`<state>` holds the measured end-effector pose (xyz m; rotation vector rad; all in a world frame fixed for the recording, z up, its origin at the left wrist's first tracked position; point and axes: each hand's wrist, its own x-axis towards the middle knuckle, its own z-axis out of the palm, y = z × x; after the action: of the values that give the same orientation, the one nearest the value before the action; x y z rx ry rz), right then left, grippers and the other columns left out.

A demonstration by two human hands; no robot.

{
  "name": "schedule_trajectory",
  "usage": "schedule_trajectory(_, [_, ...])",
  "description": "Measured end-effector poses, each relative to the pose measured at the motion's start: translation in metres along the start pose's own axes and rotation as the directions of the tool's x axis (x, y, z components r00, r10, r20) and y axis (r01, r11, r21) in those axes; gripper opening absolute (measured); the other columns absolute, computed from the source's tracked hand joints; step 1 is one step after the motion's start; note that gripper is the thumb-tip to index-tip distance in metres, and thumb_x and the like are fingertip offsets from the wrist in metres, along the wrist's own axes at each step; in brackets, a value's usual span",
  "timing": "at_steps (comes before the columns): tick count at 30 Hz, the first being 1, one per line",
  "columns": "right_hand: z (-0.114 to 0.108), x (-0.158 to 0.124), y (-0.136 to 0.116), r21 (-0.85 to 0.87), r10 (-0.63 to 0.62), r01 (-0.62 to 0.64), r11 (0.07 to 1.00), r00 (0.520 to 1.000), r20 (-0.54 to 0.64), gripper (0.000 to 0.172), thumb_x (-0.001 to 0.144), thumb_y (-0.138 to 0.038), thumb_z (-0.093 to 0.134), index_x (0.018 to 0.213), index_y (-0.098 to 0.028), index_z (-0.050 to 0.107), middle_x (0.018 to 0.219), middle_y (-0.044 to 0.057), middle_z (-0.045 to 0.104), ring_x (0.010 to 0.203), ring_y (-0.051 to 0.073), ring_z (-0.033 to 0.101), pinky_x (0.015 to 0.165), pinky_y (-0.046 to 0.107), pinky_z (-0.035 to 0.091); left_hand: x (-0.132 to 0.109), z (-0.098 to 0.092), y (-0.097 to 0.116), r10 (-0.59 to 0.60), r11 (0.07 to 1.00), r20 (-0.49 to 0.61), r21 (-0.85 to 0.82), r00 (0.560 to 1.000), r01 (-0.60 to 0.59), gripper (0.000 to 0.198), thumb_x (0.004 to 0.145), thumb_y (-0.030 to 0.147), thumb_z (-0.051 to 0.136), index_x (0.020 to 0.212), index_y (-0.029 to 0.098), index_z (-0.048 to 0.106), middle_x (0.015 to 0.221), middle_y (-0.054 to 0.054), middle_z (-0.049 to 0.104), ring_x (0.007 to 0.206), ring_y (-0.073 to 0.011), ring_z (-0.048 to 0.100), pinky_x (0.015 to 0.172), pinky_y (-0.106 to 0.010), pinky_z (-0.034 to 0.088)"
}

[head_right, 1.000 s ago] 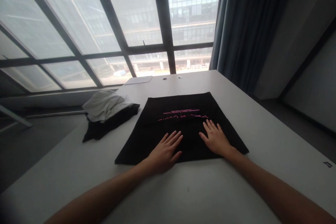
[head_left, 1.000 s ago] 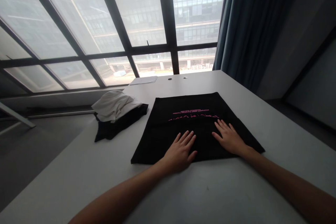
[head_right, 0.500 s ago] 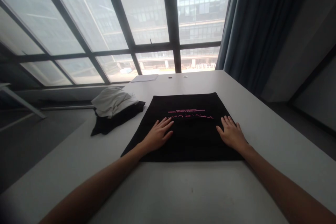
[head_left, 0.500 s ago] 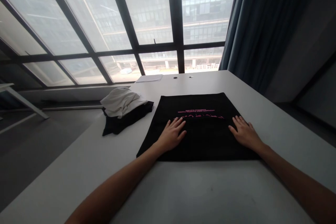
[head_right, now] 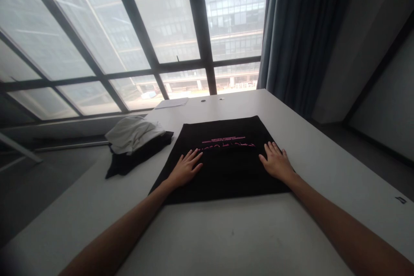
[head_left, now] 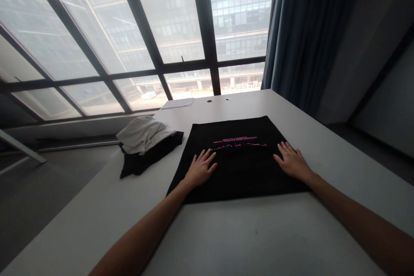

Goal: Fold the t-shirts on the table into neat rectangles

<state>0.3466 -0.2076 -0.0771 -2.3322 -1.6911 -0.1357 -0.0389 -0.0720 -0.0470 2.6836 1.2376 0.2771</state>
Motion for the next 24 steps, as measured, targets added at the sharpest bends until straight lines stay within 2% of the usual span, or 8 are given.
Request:
schedule_trajectory(4, [-0.014, -0.003, -0.006, -0.031, -0.061, 0.057, 0.998, 0.989, -0.134, 0.062, 0.099, -0.042, 0.032, 0.152, -0.011, 0.039, 0.161, 0.018, 0.032, 0.151, 0.03, 0.023, 0.119, 0.058, 0.019, -0.001, -0.018, -0.005, -0.012, 0.988, 0.033, -0.156, 0.999, 0.017, 0.057, 0.1, 0.051, 0.043, 0.152, 0.027, 0.043, 0.163, -0.008, 0.03, 0.152, -0.0317, 0.019, 0.12, -0.062, 0.016])
schedule_trajectory(6, [-0.018, -0.005, -0.008, -0.035, -0.116, 0.112, 0.993, 0.979, -0.166, 0.06, 0.099, -0.041, 0.032, 0.151, -0.011, 0.04, 0.161, 0.016, 0.032, 0.152, 0.028, 0.021, 0.121, 0.057, 0.017, -0.006, -0.028, -0.011, 0.018, 0.976, 0.01, -0.219, 1.0, -0.015, 0.058, 0.099, 0.052, 0.043, 0.152, 0.027, 0.043, 0.162, -0.009, 0.032, 0.151, -0.0305, 0.022, 0.12, -0.059, 0.02])
schedule_trajectory(9, [-0.014, -0.007, -0.008, 0.001, -0.131, 0.132, 0.991, 0.986, -0.1, 0.06, 0.099, -0.043, 0.033, 0.151, -0.014, 0.042, 0.161, 0.014, 0.034, 0.151, 0.028, 0.023, 0.12, 0.056, 0.021, -0.016, -0.031, -0.022, 0.038, 0.981, -0.03, -0.187, 0.999, -0.043, 0.058, 0.099, 0.052, 0.045, 0.151, 0.028, 0.043, 0.161, -0.009, 0.033, 0.151, -0.0305, 0.022, 0.12, -0.059, 0.019])
schedule_trajectory(12, [-0.008, -0.007, -0.005, 0.057, -0.099, 0.1, 0.993, 0.995, -0.014, 0.061, 0.099, -0.045, 0.033, 0.15, -0.014, 0.044, 0.159, 0.015, 0.037, 0.15, 0.029, 0.026, 0.119, 0.055, 0.025, -0.022, -0.026, -0.03, 0.005, 0.992, -0.028, -0.127, 1.0, -0.008, 0.055, 0.098, 0.049, 0.046, 0.148, 0.025, 0.048, 0.16, -0.009, 0.035, 0.152, -0.0309, 0.022, 0.121, -0.06, 0.016])
schedule_trajectory(14, [-0.01, -0.01, -0.003, 0.094, -0.123, 0.125, 0.988, 0.992, -0.024, 0.06, 0.1, -0.045, 0.033, 0.149, -0.014, 0.045, 0.159, 0.015, 0.037, 0.15, 0.029, 0.027, 0.119, 0.054, 0.026, -0.027, -0.027, -0.031, -0.001, 0.985, -0.062, -0.171, 0.998, -0.009, 0.054, 0.099, 0.048, 0.044, 0.148, 0.023, 0.048, 0.159, -0.008, 0.038, 0.15, -0.0274, 0.027, 0.122, -0.053, 0.02])
schedule_trajectory(17, [-0.02, -0.025, 0.004, 0.145, -0.227, 0.236, 0.961, 0.971, -0.073, 0.058, 0.1, -0.044, 0.036, 0.149, -0.016, 0.046, 0.159, 0.013, 0.037, 0.15, 0.027, 0.026, 0.121, 0.052, 0.024, -0.044, -0.037, -0.033, 0.041, 0.966, -0.123, -0.25, 0.992, -0.071, 0.054, 0.101, 0.048, 0.041, 0.148, 0.023, 0.048, 0.158, -0.006, 0.041, 0.149, -0.0227, 0.032, 0.122, -0.044, 0.026])
schedule_trajectory(20, [-0.03, -0.05, 0.02, 0.188, -0.333, 0.336, 0.923, 0.942, -0.048, 0.059, 0.101, -0.049, 0.038, 0.153, -0.02, 0.041, 0.161, 0.01, 0.034, 0.151, 0.027, 0.024, 0.122, 0.052, 0.023, -0.072, -0.043, -0.042, 0.132, 0.961, -0.092, -0.231, 0.987, -0.15, 0.054, 0.102, 0.048, 0.042, 0.151, 0.027, 0.044, 0.159, -0.003, 0.039, 0.15, -0.022, 0.029, 0.123, -0.043, 0.026])
schedule_trajectory(24, [-0.03, -0.071, 0.04, 0.197, -0.357, 0.339, 0.92, 0.932, 0.063, 0.061, 0.101, -0.055, 0.037, 0.154, -0.024, 0.04, 0.161, 0.007, 0.033, 0.151, 0.029, 0.024, 0.121, 0.056, 0.022, -0.101, -0.035, -0.057, 0.207, 0.965, -0.024, -0.157, 0.978, -0.208, 0.05, 0.104, 0.044, 0.041, 0.153, 0.031, 0.041, 0.159, -0.001, 0.04, 0.15, -0.0234, 0.028, 0.124, -0.05, 0.022])
